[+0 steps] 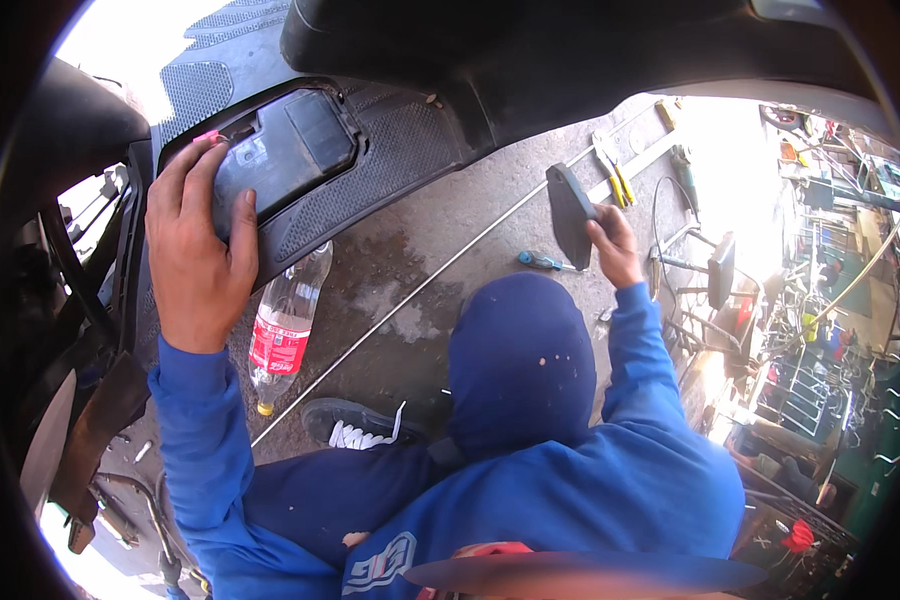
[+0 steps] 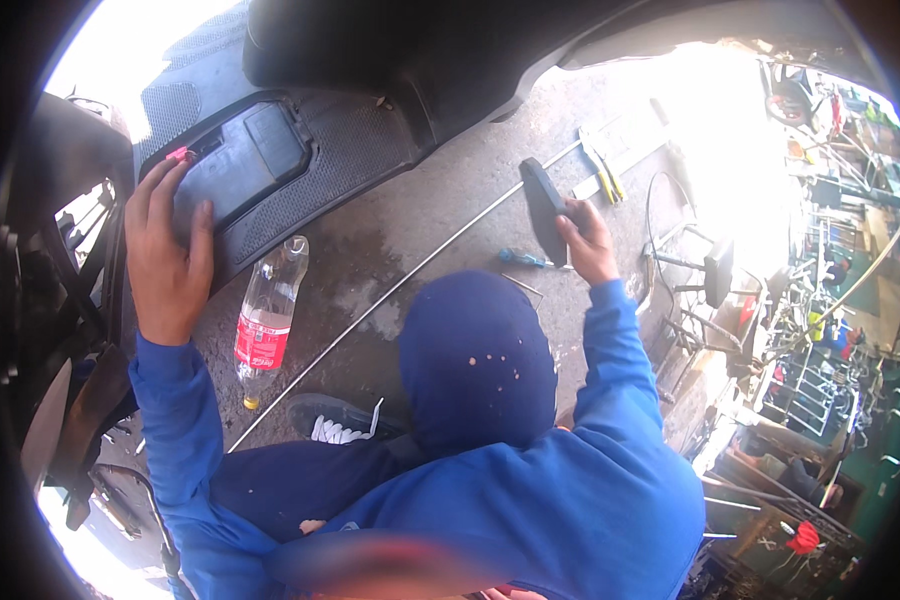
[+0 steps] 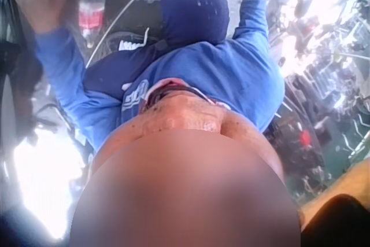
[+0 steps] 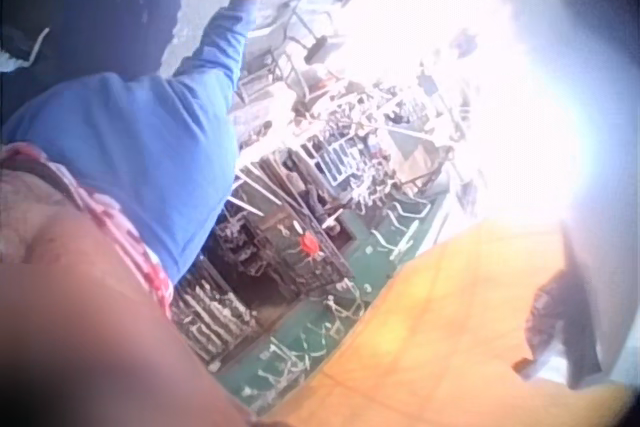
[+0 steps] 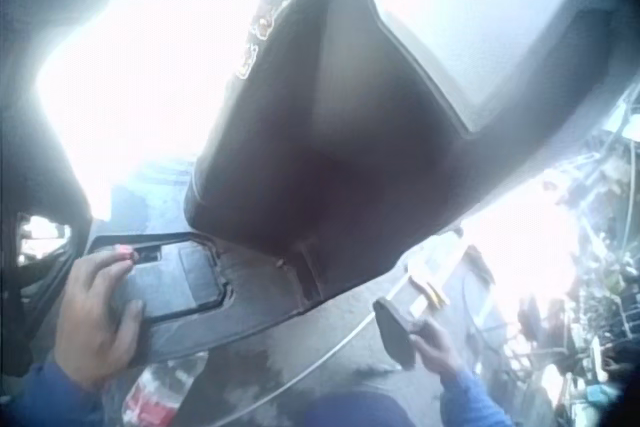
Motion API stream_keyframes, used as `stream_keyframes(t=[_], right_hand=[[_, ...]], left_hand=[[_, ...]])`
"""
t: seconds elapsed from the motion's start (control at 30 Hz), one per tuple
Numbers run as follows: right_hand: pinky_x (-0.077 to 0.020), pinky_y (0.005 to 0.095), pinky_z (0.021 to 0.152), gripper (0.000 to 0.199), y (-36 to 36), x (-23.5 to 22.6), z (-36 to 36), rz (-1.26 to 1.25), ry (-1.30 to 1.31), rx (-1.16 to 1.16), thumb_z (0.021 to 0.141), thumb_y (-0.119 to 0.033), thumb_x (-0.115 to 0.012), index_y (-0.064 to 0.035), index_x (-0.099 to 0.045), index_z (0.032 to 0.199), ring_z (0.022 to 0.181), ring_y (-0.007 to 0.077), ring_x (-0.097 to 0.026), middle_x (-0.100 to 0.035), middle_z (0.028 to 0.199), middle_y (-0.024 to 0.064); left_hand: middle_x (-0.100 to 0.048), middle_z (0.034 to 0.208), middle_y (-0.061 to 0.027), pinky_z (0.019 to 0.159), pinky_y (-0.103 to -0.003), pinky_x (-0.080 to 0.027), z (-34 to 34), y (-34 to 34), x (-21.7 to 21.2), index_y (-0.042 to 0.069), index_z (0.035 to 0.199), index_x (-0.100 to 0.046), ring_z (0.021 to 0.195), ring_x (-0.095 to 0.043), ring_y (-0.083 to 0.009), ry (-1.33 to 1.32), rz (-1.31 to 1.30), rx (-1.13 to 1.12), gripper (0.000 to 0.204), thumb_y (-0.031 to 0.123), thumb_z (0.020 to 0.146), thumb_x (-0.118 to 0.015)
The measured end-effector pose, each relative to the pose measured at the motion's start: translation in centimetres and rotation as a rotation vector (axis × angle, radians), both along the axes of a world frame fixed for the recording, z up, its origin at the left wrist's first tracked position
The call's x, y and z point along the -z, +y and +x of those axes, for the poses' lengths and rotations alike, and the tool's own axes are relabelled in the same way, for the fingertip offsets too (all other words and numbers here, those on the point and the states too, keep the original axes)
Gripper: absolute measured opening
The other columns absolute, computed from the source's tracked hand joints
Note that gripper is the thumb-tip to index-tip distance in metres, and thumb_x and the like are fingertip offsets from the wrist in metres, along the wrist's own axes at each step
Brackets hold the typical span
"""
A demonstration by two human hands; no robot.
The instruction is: The person removes the motorcycle battery cover, disconnects the battery terminals, lifts out the old battery, and installs a new battery. The person then reconnects the terminals and replaces the cover.
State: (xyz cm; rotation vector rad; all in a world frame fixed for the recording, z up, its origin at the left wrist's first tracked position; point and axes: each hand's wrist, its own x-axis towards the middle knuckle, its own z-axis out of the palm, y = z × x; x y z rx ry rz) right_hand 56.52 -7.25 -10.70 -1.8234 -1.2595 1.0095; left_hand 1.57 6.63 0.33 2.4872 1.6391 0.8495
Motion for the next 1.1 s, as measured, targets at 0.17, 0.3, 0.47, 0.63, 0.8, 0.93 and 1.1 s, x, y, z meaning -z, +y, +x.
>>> stream_keyframes(t=[0.17,0.3,0.47,0.63,0.8,0.93,1.1], right_hand=[[-0.0486,0.0339,0.100,0.028,3.5,-10.1,-7.8,0.293,0.377,-0.358,0.106,-0.013,-0.068,-0.0004,-0.061,0.130,0.114,0.0166,-0.061,-0.064,0.128,0.0086],[-0.0530,0.0361,0.089,0.019,9.2,-15.1,-15.7,0.411,0.195,-0.825,0.105,-0.006,-0.064,-0.0009,-0.063,0.123,0.105,0.0200,-0.067,-0.067,0.115,0.0103],[-0.0502,0.0304,0.092,0.018,17.1,-18.9,-28.9,0.699,0.228,-0.999,0.109,-0.012,-0.061,0.0000,-0.063,0.122,0.103,0.0138,-0.062,-0.065,0.108,0.0056],[-0.0581,0.0404,0.088,0.029,25.4,-18.9,-36.4,0.947,0.064,-0.747,0.101,-0.018,-0.064,0.0000,-0.072,0.122,0.095,0.0325,-0.073,-0.077,0.102,0.0194],[-0.0571,0.0400,0.096,0.033,27.0,-16.9,-34.1,0.551,0.109,-0.706,0.100,-0.012,-0.062,-0.0017,-0.070,0.131,0.107,0.0321,-0.074,-0.077,0.112,0.0212],[-0.0593,0.0389,0.095,0.028,24.9,-15.7,-32.6,0.704,-0.080,-0.633,0.098,-0.008,-0.064,-0.0041,-0.074,0.123,0.106,0.0316,-0.076,-0.077,0.117,0.0164],[-0.0561,0.0395,0.104,0.031,24.0,-14.4,-31.2,0.559,-0.290,-0.783,0.097,-0.008,-0.067,-0.0049,-0.074,0.127,0.115,0.0309,-0.073,-0.075,0.124,0.0171]], left_hand=[[-0.063,0.139,-0.0220,0.108,-0.047,-0.049,2.5,-0.1,-1.4,0.002,0.145,-0.058,0.126,-0.063,-0.0386,-0.239,-0.113,0.241,0.065,0.016,0.086,-0.082],[-0.062,0.148,-0.0188,0.108,-0.045,-0.047,3.5,-1.3,-4.3,0.007,0.164,-0.039,0.133,-0.061,-0.0340,-0.588,-0.302,0.490,0.107,0.033,0.077,-0.095],[-0.071,0.126,-0.0138,0.102,-0.037,-0.054,-0.5,-4.2,-9.9,0.000,0.153,-0.050,0.114,-0.070,-0.0207,-0.715,-0.743,0.322,0.074,0.019,0.090,-0.084],[-0.074,0.118,-0.0126,0.098,-0.032,-0.053,-3.4,-3.2,-10.1,-0.006,0.136,-0.063,0.108,-0.069,-0.0168,-0.810,-0.512,-0.232,0.048,0.021,0.098,-0.074],[-0.072,0.123,-0.0124,0.103,-0.032,-0.049,-4.2,-0.4,-5.7,-0.008,0.137,-0.064,0.112,-0.067,-0.0182,-1.004,-0.549,-0.265,0.047,0.020,0.100,-0.071],[-0.074,0.119,-0.0146,0.094,-0.030,-0.053,-3.5,1.2,-3.5,-0.012,0.136,-0.061,0.105,-0.070,-0.0181,-1.130,-0.595,-0.267,0.052,0.020,0.098,-0.075],[-0.075,0.118,-0.0163,0.093,-0.030,-0.055,-2.5,2.3,-2.4,-0.012,0.138,-0.062,0.101,-0.072,-0.0184,-0.862,-0.518,-0.384,0.059,0.025,0.094,-0.078]])
